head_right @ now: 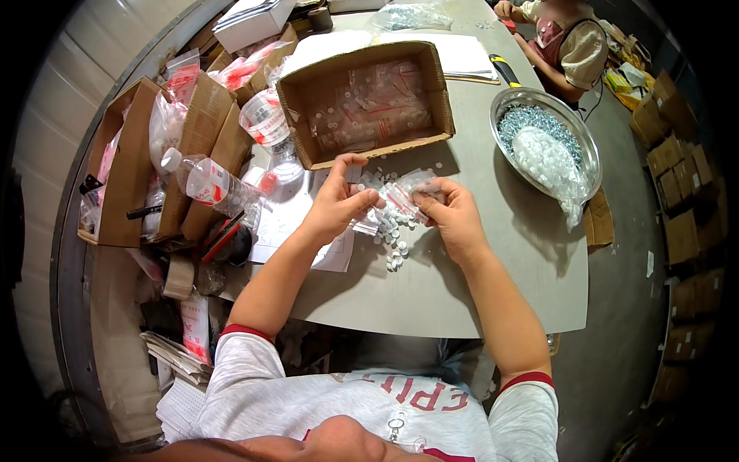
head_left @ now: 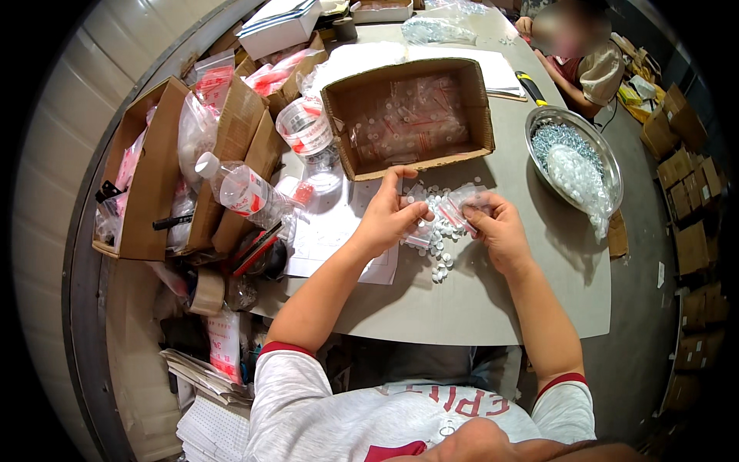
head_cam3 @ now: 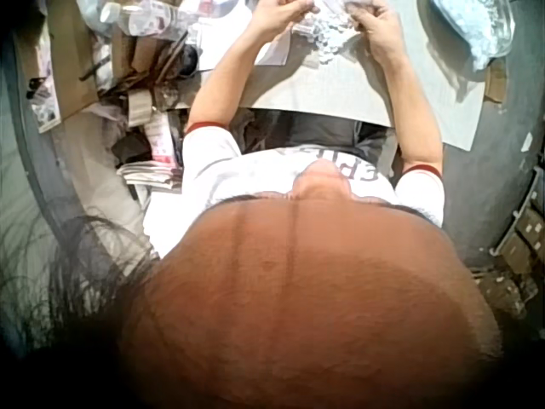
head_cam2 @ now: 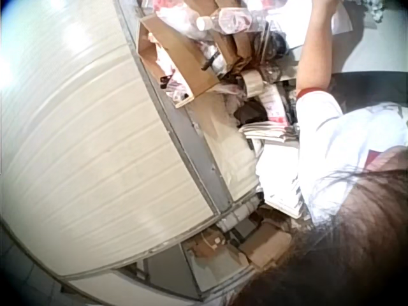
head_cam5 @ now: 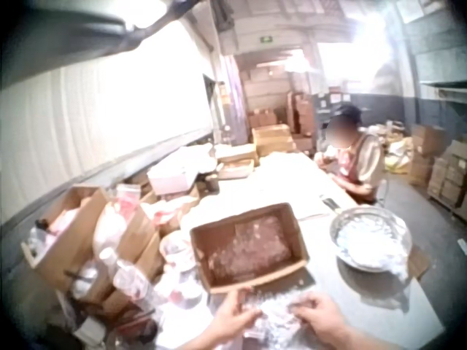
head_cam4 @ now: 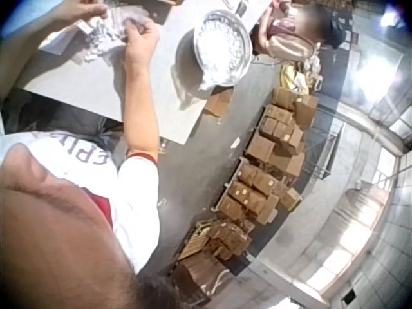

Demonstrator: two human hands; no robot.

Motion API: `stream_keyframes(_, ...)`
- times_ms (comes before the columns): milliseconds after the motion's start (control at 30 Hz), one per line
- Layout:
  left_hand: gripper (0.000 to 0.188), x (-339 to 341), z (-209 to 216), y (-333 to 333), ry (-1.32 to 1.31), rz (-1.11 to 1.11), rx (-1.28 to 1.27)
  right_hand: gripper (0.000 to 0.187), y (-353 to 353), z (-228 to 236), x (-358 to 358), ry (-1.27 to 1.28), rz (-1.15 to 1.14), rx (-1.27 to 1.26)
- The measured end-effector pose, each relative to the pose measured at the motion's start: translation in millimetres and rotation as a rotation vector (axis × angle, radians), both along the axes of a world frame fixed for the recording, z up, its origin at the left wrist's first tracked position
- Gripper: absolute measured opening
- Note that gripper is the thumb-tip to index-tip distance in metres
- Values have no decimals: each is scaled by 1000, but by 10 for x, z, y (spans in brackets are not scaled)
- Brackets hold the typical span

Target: The person sorts and packages small white components by hand into clear plastic bags, placing filled bags into a cardboard box.

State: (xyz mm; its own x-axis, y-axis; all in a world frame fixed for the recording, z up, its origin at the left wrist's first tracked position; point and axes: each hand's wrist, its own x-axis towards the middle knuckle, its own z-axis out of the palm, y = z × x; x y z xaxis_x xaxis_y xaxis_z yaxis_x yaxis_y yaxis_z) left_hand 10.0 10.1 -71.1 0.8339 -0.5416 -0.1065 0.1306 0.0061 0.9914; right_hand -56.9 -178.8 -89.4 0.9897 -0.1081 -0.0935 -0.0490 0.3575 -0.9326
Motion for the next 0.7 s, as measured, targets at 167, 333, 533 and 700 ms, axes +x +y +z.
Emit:
stream_keyframes(167,12,17,-82,4,-233,-86,55,8,52,34,-33,33,107,34)
stream_keyframes(333,14,30,-102,22,170,-152,-103,9,37,23,-32,26,110,23)
stream_keyframes(533,13,5,-83,-8,251,-116,-217,10,31,24,-29,24,116,13)
stream_keyframes(700,8,78,-152,40,206,-117,-316,10,13,48,-29,12,120,19)
